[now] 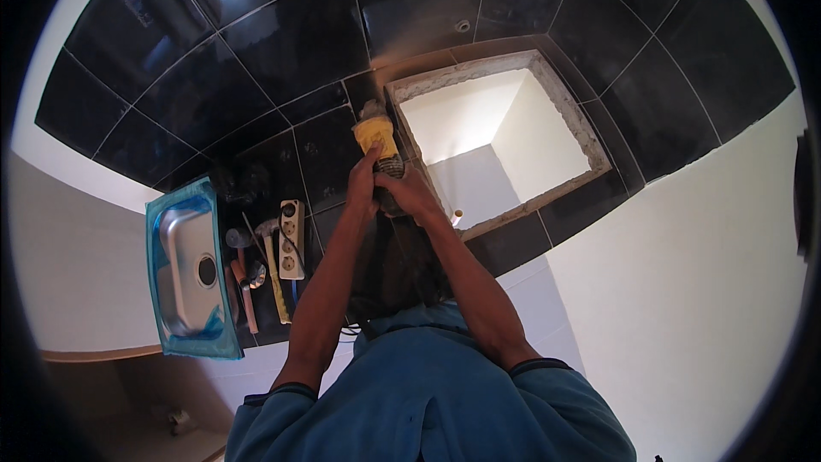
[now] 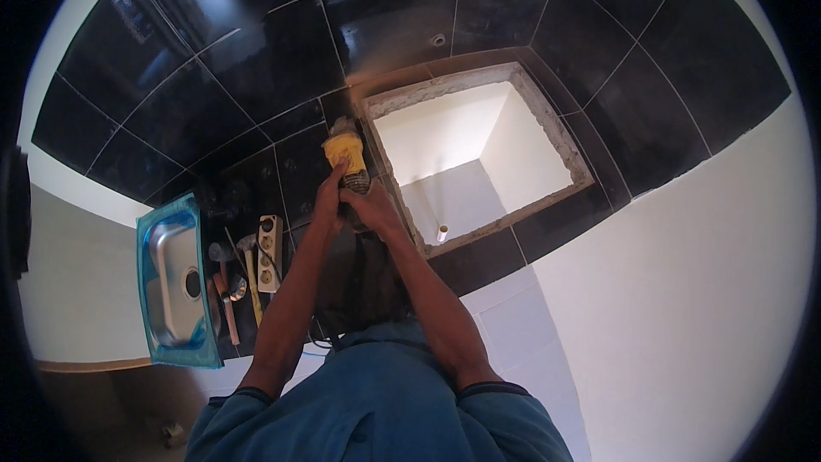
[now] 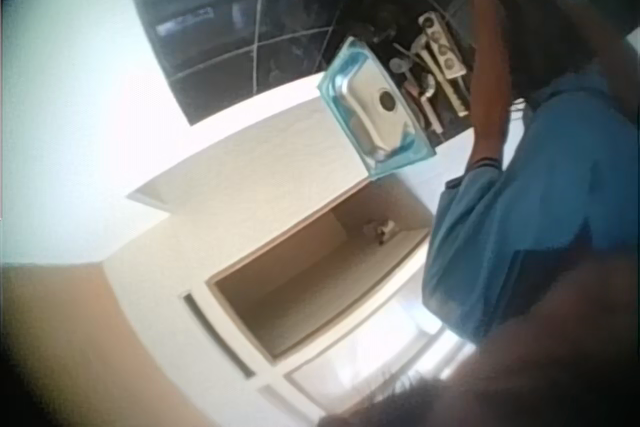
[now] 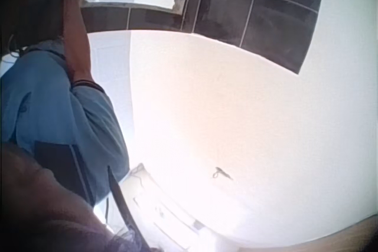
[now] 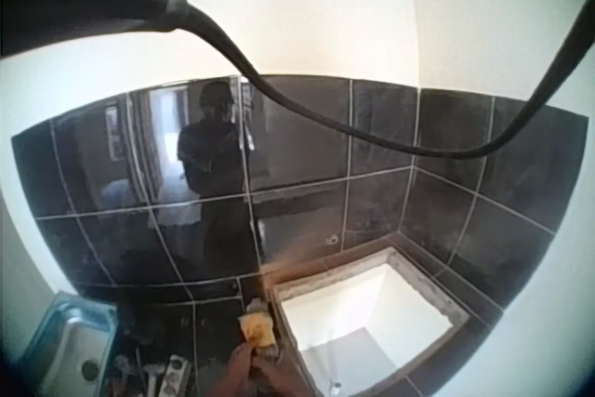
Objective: The person uses a yellow angle grinder to grind the edges of a rectangular cutout in a wall covered with black tiles. The person holds the tool with both hands and moves it along the perimeter of the opening to smooth the surface.
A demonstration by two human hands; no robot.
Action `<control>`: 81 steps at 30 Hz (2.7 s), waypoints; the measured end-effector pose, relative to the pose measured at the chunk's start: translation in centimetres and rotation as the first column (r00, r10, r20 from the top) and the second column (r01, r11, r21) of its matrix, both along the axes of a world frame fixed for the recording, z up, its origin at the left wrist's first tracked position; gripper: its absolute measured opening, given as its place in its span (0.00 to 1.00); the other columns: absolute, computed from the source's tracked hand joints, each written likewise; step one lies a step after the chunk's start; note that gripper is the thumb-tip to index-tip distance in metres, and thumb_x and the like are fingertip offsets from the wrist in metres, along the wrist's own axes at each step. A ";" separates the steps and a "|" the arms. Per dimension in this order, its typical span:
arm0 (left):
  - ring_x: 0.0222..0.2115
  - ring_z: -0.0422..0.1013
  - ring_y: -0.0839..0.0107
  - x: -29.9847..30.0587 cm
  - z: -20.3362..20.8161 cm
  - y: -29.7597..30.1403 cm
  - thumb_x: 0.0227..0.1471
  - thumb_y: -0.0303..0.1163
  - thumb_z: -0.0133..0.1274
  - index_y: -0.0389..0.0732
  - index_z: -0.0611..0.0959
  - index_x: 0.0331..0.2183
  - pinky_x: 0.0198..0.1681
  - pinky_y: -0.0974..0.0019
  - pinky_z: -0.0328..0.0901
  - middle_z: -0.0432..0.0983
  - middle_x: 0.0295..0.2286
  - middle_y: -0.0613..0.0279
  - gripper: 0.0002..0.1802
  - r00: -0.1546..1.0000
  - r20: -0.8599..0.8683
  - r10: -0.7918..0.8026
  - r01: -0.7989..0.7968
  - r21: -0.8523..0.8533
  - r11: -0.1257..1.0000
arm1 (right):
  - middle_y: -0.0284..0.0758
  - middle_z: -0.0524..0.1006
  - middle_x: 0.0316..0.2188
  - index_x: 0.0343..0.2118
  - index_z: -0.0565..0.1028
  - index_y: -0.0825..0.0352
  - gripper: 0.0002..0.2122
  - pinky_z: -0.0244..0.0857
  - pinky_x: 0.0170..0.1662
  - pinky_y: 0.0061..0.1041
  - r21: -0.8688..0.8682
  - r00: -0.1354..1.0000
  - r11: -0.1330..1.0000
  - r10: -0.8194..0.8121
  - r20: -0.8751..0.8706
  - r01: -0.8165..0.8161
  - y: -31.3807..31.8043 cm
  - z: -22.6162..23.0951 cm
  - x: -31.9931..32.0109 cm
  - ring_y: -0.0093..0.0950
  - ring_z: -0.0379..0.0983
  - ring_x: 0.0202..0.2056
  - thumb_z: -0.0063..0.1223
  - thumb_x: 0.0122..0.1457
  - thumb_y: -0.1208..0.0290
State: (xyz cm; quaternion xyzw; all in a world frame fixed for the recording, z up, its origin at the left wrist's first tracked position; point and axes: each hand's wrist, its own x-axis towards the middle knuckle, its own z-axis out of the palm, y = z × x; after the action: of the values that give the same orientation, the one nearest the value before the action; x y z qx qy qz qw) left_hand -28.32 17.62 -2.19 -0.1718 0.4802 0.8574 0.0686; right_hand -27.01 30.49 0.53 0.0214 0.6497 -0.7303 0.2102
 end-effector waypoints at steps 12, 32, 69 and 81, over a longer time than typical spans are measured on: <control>0.37 0.79 0.66 1.9 0.3 1.0 0.63 0.49 0.56 0.35 0.80 0.50 0.44 0.60 0.73 0.81 0.39 0.58 0.26 1.000 0.017 0.013 -0.013 0.033 0.999 | 0.43 0.82 0.33 0.43 0.78 0.75 0.22 0.76 0.30 0.32 0.039 0.999 0.999 0.005 -0.043 -0.004 0.8 -1.7 1.4 0.32 0.81 0.31 0.64 0.53 0.60; 0.40 0.78 0.67 5.1 0.4 2.5 0.64 0.50 0.55 0.37 0.79 0.50 0.46 0.60 0.72 0.81 0.40 0.59 0.26 1.000 0.019 0.013 -0.013 0.013 1.000 | 0.39 0.81 0.33 0.45 0.75 0.75 0.23 0.75 0.28 0.27 0.175 0.997 0.984 -0.020 -0.070 0.032 1.8 -4.6 3.8 0.26 0.80 0.28 0.64 0.54 0.60; 0.35 0.78 0.68 10.5 1.0 5.4 0.62 0.51 0.56 0.37 0.80 0.47 0.42 0.61 0.73 0.81 0.37 0.60 0.26 0.999 0.039 0.027 -0.027 0.015 1.000 | 0.40 0.81 0.31 0.45 0.75 0.75 0.24 0.76 0.27 0.28 0.125 0.999 0.992 -0.012 -0.042 0.017 4.5 -3.7 9.4 0.29 0.80 0.27 0.65 0.54 0.58; 0.35 0.79 0.67 11.5 0.3 5.3 0.62 0.51 0.57 0.37 0.81 0.46 0.42 0.61 0.73 0.81 0.36 0.59 0.25 0.999 0.043 0.028 -0.030 0.027 0.999 | 0.40 0.81 0.32 0.46 0.73 0.75 0.24 0.77 0.26 0.27 0.064 1.000 0.998 0.003 0.031 -0.005 5.1 -0.6 11.2 0.27 0.80 0.27 0.64 0.55 0.60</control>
State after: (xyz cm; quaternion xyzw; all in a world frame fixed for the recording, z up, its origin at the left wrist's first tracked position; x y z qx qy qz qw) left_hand -16.83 22.89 -1.94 -0.1960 0.4643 0.8610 0.0687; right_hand -15.82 35.57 -0.04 0.0380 0.6695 -0.7083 0.2206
